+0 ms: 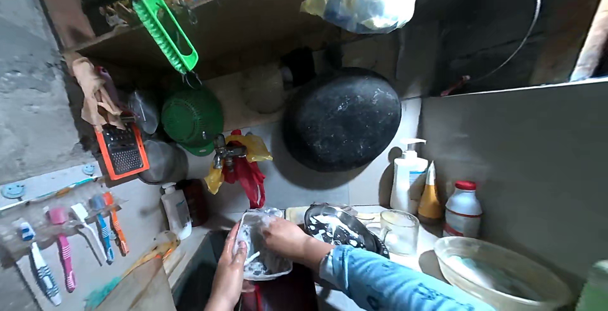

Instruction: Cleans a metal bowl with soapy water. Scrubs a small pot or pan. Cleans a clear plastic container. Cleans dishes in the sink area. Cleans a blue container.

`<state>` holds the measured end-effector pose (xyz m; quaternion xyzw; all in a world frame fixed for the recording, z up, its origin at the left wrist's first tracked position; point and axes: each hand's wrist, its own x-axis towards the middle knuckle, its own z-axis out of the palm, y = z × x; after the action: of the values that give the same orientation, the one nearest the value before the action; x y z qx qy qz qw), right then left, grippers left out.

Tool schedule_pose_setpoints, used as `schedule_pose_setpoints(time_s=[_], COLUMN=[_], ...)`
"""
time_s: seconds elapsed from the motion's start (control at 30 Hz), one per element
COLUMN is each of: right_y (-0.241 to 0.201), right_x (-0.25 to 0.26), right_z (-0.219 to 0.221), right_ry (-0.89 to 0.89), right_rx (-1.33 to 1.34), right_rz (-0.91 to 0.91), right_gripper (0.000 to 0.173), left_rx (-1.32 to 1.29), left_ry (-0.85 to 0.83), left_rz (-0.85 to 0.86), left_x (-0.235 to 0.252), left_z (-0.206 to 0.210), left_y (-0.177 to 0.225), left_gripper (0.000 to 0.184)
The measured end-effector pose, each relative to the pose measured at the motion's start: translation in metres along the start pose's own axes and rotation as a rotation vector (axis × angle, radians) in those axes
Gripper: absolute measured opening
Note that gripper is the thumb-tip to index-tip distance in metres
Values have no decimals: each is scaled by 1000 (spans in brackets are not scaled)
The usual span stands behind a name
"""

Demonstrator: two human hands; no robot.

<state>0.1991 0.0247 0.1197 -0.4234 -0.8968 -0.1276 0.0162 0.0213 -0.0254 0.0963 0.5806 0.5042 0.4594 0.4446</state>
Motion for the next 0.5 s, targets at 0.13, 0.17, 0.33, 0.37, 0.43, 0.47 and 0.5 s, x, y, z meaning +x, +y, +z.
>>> schedule_pose_setpoints(time_s=[0.13, 0.17, 0.33, 0.37, 0.43, 0.47, 0.5], right_y=[-16, -24, -52, -55, -54, -52, -50], right_x=[19, 23, 19, 16, 13, 12, 12], right_z=[0, -2, -4, -3, -5, -4, -1], right_ry=[293, 352, 138, 45, -107, -142, -143], right_rx=[440, 606, 1024, 1024, 900, 764, 598], right_rz=[221, 285, 166, 118, 66, 57, 58], right_gripper=[29, 29, 41, 36, 27, 24, 23], left_rx=[-164, -200, -230, -197, -136, -131, -134], left_ry=[12, 10, 59, 56, 97, 100, 97], left_rz=[-26, -25, 140, 193, 274, 269, 244], left_x=[-11, -12, -6, -5, -4, -6, -8], left_z=[4, 3, -7, -9, -7, -7, -8], left_y=[-3, -6, -31, -33, -33, -36, -37], left_gripper=[55, 55, 55, 56, 55, 56, 56])
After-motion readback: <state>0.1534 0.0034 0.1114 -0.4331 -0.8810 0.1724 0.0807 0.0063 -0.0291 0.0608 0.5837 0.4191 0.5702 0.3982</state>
